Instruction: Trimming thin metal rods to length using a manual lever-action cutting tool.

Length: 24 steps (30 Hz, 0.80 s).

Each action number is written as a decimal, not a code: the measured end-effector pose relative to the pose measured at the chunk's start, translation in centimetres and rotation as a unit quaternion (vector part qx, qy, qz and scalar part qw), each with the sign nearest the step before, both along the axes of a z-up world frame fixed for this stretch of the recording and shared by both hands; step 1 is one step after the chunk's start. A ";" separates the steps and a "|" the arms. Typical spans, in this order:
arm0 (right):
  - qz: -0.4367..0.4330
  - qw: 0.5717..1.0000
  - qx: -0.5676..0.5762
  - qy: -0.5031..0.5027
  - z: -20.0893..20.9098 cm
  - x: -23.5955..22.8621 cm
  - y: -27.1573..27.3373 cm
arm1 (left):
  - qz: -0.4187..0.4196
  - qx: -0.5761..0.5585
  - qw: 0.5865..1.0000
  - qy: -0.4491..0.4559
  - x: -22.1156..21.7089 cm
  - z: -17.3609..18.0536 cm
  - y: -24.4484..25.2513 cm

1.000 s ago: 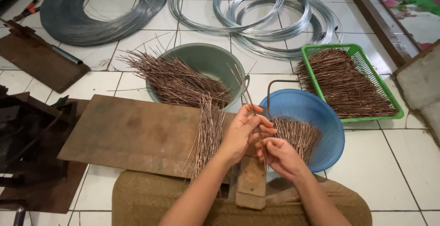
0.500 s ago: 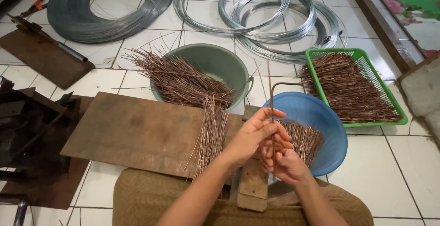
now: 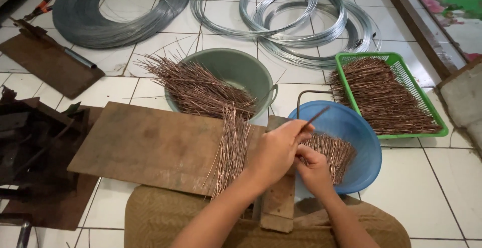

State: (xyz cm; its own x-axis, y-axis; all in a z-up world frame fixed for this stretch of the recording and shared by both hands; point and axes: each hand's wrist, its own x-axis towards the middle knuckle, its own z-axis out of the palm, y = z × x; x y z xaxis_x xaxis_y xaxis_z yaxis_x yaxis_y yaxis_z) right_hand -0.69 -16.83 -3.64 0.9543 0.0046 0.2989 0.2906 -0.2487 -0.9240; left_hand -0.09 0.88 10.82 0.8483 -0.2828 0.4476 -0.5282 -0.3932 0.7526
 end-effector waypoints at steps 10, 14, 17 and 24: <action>-0.039 0.993 -0.095 -0.057 -3.2 0.8 -1.2 | -0.023 -0.010 0.999 -0.025 0.0 0.0 0.1; -0.047 0.993 -0.102 -0.045 -4.7 1.6 -2.2 | -0.041 -0.001 0.999 -0.029 1.6 -1.4 -0.4; -0.047 0.975 -0.187 -0.113 -1.4 2.6 -1.6 | -0.088 -0.058 0.994 -0.041 3.5 -0.7 -0.6; -0.061 0.983 -0.125 -0.122 3.3 7.7 0.1 | -0.049 -0.168 0.982 -0.068 13.0 -3.6 -3.8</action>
State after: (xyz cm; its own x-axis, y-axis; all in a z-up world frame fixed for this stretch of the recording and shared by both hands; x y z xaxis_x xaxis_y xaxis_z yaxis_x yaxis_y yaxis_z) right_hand 6.98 -16.68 -0.30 0.8524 -0.0033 0.5229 0.4497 -0.5057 -0.7363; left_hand 12.90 -2.97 7.23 0.7503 -0.1766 0.6370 -0.6558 -0.0775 0.7510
